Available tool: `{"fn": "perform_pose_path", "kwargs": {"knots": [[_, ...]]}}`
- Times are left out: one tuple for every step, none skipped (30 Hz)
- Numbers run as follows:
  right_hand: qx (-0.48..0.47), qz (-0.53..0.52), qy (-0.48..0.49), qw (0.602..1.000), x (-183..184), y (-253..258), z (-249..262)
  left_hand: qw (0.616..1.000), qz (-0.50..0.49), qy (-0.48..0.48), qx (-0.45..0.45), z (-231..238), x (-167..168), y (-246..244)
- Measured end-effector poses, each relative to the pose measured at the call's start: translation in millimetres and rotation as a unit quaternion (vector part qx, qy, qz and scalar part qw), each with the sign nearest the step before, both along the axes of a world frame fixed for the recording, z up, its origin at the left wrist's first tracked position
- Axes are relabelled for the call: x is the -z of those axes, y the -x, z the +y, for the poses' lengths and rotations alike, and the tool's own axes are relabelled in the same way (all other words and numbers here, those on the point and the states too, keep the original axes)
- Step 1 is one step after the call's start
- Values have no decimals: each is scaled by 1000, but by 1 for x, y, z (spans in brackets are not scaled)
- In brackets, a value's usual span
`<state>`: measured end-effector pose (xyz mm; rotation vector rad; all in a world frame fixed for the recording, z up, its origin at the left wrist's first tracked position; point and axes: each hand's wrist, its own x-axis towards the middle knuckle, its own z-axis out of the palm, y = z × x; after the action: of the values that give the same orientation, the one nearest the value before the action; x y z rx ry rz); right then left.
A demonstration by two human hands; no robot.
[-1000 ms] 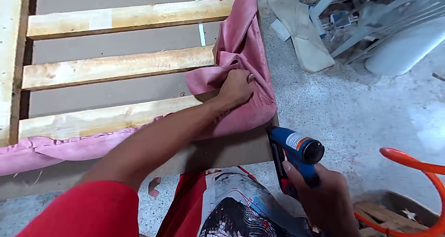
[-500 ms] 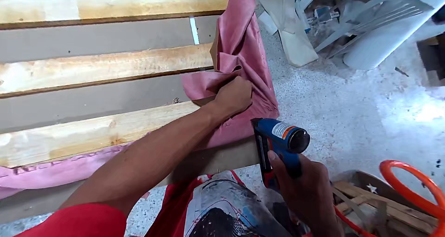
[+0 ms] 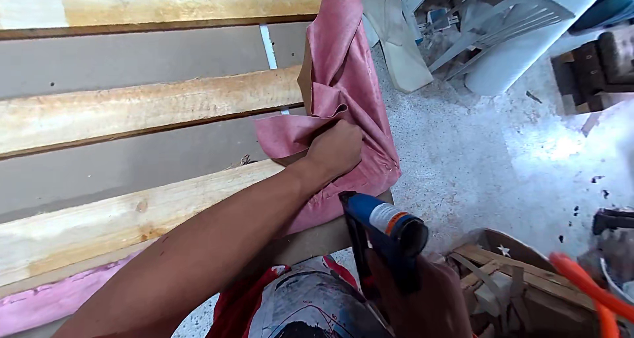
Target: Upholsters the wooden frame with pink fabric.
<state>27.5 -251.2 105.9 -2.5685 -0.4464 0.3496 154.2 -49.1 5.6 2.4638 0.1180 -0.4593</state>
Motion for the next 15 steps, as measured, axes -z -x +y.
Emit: {"fn": "perform_pose_path", "kwargs": {"knots": [[18,10,-1,1000,-4,-2,-5,1000,5,-1,-3,0,-1,0],[32,15,-5,999,-6,-4,-12,1000,13,0,-6,0,-1,0],[43,16,-7,999,-7,-8,-19,1000,21,-1,-9,1,-2,0],[52,13,-3,999,-8,-12,-26,1000,28,-6,-11,0,-2,0],[59,7,7,998,-7,-16,-33,999,39,-12,-12,-3,-4,0],[65,3,16,998,-6,-21,-39,998,54,-22,-14,-6,-8,0],[73,-4,22,997,-3,-24,-43,997,69,-32,-19,-9,-13,1],[77,-6,24,997,-2,-28,-47,996,81,-43,-22,-11,-16,2],[77,-6,21,997,0,-31,-50,994,89,-49,-27,-10,-19,1],[76,-3,17,997,1,-34,-52,994,93,-51,-32,-8,-20,0],[72,1,10,997,2,-36,-55,994,94,-49,-38,-5,-22,0],[65,3,4,998,3,-38,-56,994,88,-48,-45,-3,-24,-1],[58,4,-3,998,5,-41,-56,995,76,-49,-53,-1,-26,-1],[49,3,-5,999,7,-43,-56,995,66,-49,-60,0,-27,-1],[35,-1,0,999,10,-46,-55,995,63,-51,-64,0,-27,-1]]}}
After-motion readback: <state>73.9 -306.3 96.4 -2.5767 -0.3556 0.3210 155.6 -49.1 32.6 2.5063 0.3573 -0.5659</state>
